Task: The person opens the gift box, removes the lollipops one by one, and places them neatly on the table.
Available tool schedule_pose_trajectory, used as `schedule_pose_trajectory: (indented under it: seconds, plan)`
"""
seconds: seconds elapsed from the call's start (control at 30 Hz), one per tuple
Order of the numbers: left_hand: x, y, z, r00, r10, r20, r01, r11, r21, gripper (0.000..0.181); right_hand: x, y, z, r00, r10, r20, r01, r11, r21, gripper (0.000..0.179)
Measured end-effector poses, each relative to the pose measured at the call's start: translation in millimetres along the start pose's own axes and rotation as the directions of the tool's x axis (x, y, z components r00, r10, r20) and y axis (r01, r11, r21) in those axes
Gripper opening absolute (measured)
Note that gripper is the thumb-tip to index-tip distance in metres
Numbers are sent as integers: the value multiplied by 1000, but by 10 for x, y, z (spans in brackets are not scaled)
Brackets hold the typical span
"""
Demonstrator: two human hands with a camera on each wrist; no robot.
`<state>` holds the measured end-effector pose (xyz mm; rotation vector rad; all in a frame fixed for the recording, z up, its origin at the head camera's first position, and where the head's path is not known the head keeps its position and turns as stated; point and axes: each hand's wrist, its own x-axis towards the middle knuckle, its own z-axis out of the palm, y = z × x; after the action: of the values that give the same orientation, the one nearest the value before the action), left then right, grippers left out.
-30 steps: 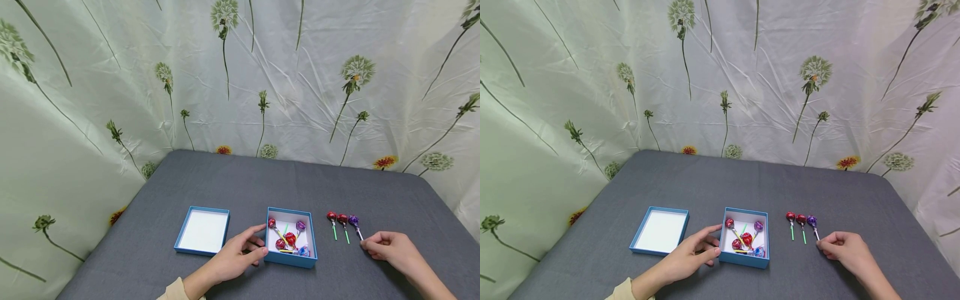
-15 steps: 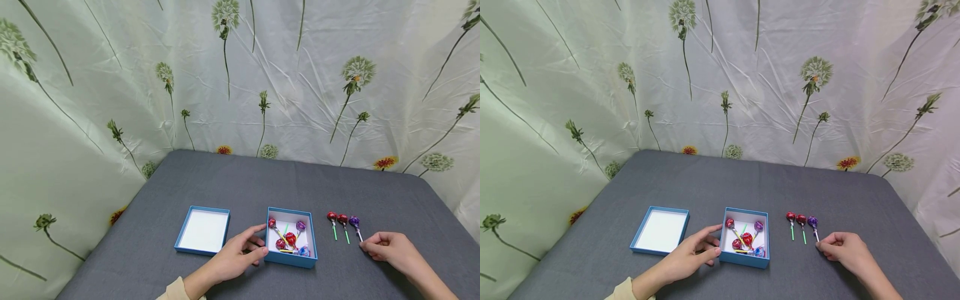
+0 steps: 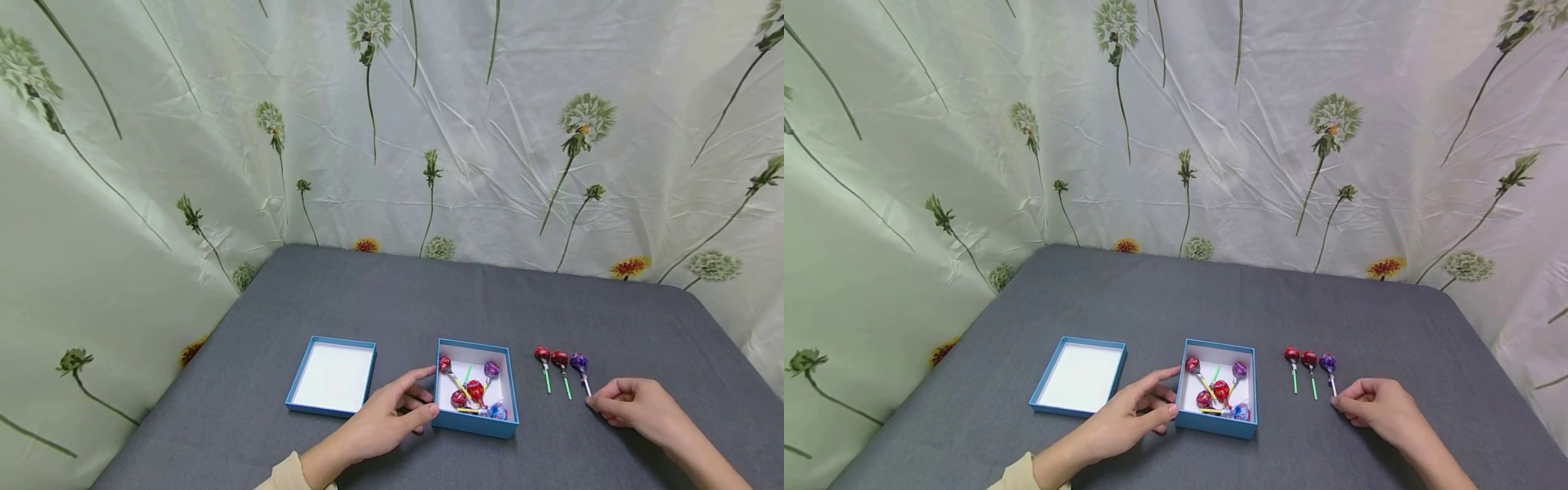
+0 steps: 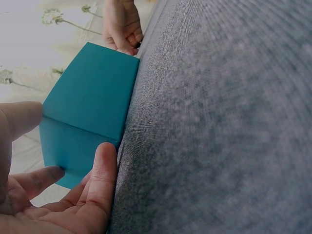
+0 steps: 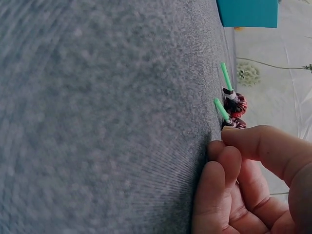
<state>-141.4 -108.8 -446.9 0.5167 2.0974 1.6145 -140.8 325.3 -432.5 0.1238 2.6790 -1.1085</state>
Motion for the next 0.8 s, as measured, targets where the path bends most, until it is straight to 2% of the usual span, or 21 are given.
schedule_pose_trajectory:
  seconds: [0.47,0.8]
  plan:
    - [4,-14,-1,1000,9,0,-9,1000,-2,56,4,-14,-29,999,8,34,-8,1000,11,18]
    - [7,-18,-2,1000,3,-1,-3,1000,4,56,13,-69,-74,1000,13,26,-13,1000,23,19]
